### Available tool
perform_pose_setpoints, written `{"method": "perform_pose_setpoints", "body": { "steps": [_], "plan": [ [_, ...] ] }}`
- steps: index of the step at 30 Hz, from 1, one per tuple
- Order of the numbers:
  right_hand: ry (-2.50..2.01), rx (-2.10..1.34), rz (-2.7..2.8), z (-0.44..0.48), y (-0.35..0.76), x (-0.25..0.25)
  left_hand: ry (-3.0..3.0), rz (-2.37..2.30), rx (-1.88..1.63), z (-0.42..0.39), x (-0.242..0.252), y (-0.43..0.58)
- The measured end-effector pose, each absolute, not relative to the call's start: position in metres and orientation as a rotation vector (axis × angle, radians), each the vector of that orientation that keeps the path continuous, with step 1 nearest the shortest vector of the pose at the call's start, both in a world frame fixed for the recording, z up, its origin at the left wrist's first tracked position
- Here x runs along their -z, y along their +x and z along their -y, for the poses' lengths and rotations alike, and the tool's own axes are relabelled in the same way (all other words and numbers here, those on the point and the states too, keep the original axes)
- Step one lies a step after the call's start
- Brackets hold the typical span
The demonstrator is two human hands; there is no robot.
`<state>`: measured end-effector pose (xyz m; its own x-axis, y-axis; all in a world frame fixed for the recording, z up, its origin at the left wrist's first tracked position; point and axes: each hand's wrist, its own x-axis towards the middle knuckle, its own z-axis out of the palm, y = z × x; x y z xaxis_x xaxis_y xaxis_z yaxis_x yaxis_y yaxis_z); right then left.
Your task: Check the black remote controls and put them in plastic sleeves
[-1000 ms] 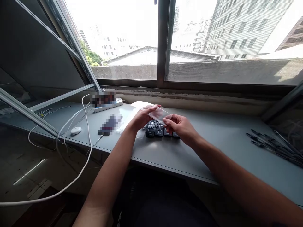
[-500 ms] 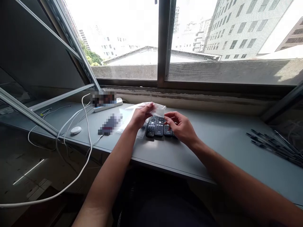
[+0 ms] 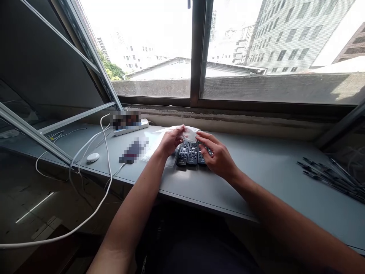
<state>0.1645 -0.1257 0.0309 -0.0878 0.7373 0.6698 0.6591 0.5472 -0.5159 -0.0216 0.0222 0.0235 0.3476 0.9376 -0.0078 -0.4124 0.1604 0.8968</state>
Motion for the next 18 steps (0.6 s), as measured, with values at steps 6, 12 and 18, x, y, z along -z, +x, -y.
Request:
{"method": "perform_pose_setpoints", "body": {
  "steps": [6,12,18],
  "plan": [
    [-1.173,-0.136,1.841,0.125,0.165,-0.031,1.048,-0.605,-0.942,-0.017,-0.022,-0.021],
    [-1.147,-0.18,1.828,0.131,0.161,-0.041,0.954,-0.615,-1.046,-0.021,-0.03,-0.025],
    [-1.134,-0.257,1.904,0.13,0.163,-0.038,0.998,-0.522,-0.993,-0.021,-0.029,-0.024]
  ]
}}
